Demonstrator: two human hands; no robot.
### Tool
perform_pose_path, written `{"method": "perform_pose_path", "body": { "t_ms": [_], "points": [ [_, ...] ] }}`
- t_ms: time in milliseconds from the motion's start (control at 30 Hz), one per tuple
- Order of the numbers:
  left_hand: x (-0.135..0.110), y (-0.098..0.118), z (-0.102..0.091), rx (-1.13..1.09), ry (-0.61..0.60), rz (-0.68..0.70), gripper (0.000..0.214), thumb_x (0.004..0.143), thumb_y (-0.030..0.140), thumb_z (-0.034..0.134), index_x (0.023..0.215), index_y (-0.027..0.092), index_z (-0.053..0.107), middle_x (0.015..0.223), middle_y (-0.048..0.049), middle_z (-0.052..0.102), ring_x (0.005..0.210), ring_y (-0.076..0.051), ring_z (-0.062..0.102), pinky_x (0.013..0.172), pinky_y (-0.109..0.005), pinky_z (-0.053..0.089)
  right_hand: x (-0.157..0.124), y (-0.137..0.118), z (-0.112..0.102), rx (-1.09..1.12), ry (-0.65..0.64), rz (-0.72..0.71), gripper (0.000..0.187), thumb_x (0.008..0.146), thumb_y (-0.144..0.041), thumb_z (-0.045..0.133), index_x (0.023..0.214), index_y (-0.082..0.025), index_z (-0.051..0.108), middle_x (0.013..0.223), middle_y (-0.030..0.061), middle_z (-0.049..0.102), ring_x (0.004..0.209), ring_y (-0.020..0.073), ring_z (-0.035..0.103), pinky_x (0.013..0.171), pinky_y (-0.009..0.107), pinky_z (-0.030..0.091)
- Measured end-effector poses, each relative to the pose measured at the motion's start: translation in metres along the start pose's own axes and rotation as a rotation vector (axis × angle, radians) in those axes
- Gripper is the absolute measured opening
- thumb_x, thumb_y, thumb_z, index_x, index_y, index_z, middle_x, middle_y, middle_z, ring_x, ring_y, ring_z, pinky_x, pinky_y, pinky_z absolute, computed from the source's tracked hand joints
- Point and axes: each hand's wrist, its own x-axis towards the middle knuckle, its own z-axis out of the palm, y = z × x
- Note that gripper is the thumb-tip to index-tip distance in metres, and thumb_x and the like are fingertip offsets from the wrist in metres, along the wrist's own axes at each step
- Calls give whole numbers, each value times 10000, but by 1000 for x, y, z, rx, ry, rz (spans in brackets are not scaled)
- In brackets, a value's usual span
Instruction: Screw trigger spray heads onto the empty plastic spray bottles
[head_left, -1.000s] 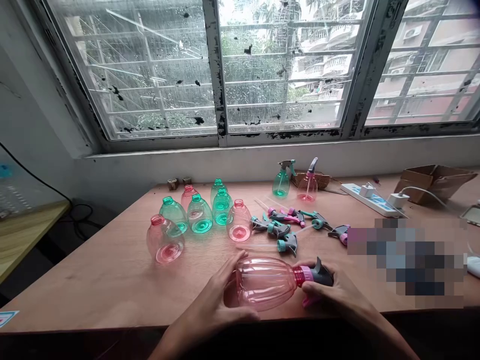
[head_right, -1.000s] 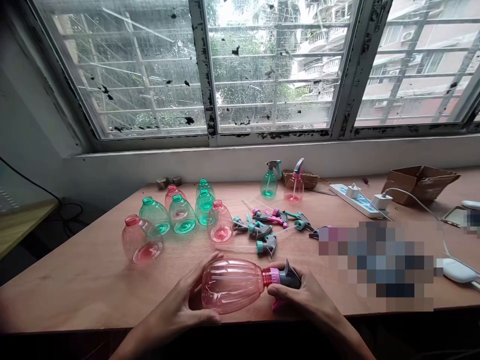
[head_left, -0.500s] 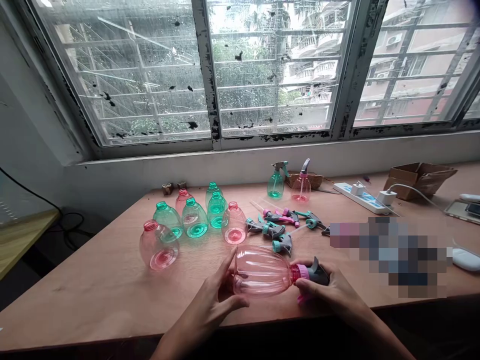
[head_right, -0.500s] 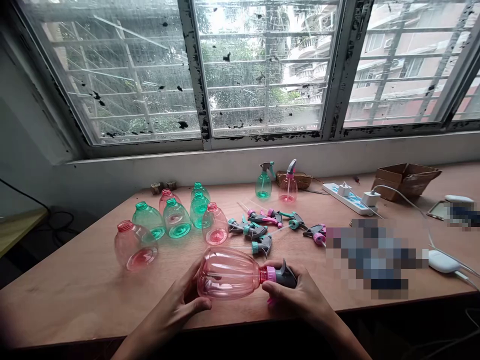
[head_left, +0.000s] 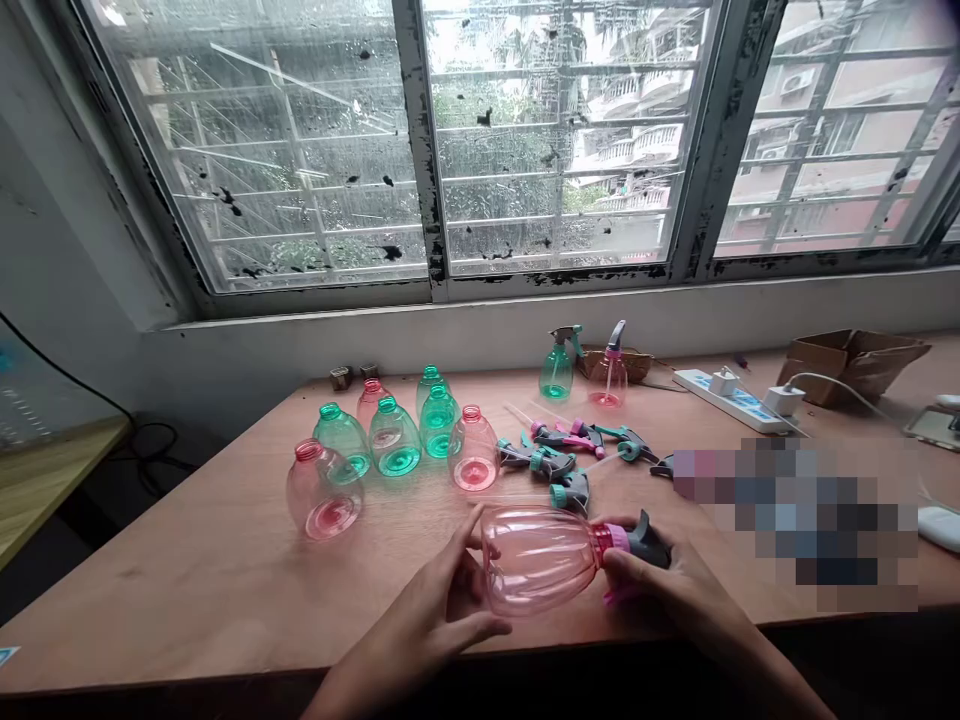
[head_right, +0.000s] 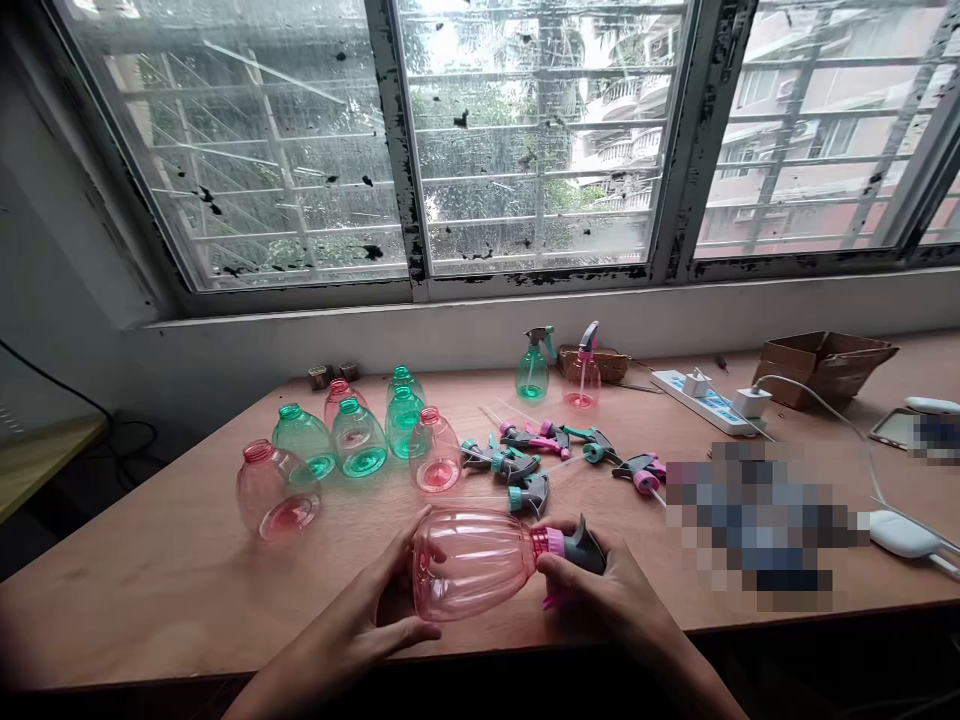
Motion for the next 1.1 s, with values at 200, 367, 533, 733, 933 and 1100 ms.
{"method": "perform_pose_path", "body": {
  "t_ms": [200, 367, 533, 733, 933, 1100],
  "points": [
    [-4, 2, -1, 80, 11, 43, 724, 886, 287, 699, 1536, 275, 381, 1289, -68, 618, 1108, -255, 595, 1029, -363, 483, -1, 1, 0, -35, -17, -18, 414, 711, -429, 881, 973, -133, 759, 624, 0, 728, 539, 176, 674, 546, 265, 570],
    [-6, 2, 2, 140, 48, 54, 621, 976, 378, 580, 1550, 280, 366, 1173, -57, 704, 1077, -269, 621, 1040, -390, 481, 0, 1, -2, -54, -18, -16, 403, 708, -399, 893, 993, -150, 755, 664, -4, 739, 570, 172, 693, 574, 252, 568],
    [-10, 3, 12, -89, 36, 98, 749, 929, 568, 613, 1568, 284, 345, 1428, -85, 599, 1404, -333, 437, 1229, -446, 268, -4, 3, 1, 20, -64, 24, 457, 640, -380, 939, 1016, -181, 772, 730, -11, 736, 567, 173, 702, 580, 280, 612],
    [-5, -5, 12, -311, -9, 107, 764, 894, 596, 647, 1538, 260, 411, 1384, -101, 623, 1346, -346, 489, 1219, -500, 272, -6, 3, 1, 7, -63, 22, 458, 642, -380, 939, 1019, -179, 771, 731, 1, 761, 567, 187, 725, 570, 278, 612],
    [-6, -14, 6, -252, -1, 20, 861, 866, 431, 757, 1583, 329, 292, 1223, -60, 648, 1129, -282, 596, 1137, -477, 376, -1, 2, -1, 30, -53, -17, 457, 699, -411, 907, 1044, -153, 754, 661, -10, 723, 566, 176, 696, 592, 289, 615],
    [-7, -17, 2, -200, -39, 85, 832, 871, 448, 743, 1576, 304, 323, 1142, -63, 656, 1081, -281, 594, 1102, -456, 403, -1, 3, -1, 16, -47, -16, 444, 682, -415, 913, 1018, -166, 763, 674, -14, 720, 570, 181, 703, 580, 271, 584]
  ]
}}
